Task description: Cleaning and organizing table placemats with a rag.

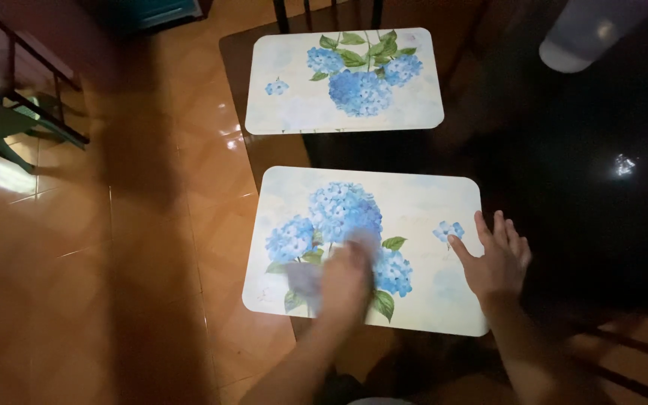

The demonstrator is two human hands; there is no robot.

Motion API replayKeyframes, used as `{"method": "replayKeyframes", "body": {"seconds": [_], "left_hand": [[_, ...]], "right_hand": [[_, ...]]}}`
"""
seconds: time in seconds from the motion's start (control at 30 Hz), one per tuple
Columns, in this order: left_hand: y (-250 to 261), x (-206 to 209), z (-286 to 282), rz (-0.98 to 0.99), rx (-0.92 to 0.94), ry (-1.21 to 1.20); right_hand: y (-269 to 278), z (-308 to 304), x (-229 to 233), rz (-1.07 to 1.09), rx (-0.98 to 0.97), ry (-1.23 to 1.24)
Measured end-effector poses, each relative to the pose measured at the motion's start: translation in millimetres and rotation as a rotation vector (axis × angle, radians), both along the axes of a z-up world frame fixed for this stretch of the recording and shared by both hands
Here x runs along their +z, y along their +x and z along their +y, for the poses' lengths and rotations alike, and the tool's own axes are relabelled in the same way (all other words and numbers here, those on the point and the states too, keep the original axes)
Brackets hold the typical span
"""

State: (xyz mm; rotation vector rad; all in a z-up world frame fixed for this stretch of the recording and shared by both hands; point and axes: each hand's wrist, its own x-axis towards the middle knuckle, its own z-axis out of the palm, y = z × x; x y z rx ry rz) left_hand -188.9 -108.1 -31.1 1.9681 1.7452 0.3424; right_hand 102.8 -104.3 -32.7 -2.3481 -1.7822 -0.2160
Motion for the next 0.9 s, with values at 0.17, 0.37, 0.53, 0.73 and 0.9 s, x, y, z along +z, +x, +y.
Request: {"method": "replayKeyframes", "body": {"seconds": [0.17, 0.37, 0.53, 0.73, 0.9], "left_hand": [[60.7, 46.4, -31.0, -0.088, -0.318, 0.297], [-6.2, 5.7, 8.9, 0.101, -0.207, 0.259], [-54.4, 41.9, 38.3, 0.24, 0.071, 0.395], [40.4, 3.8, 4.3, 0.064, 0.075, 0.026], [65.9, 50.7, -12.9, 0.031, -0.379, 0.25]], "right_hand": [[0.8, -2.4, 2.0, 0.07, 0.023, 0.016], [5.9, -2.0, -8.0, -0.001, 0.009, -0.027], [-0.7, -1.5, 4.5, 0.058, 0.023, 0.012], [0.0, -1.3, 0.0, -0.009, 0.013, 0.001], [0.6, -2.0, 3.9, 0.06, 0.04, 0.009]]}}
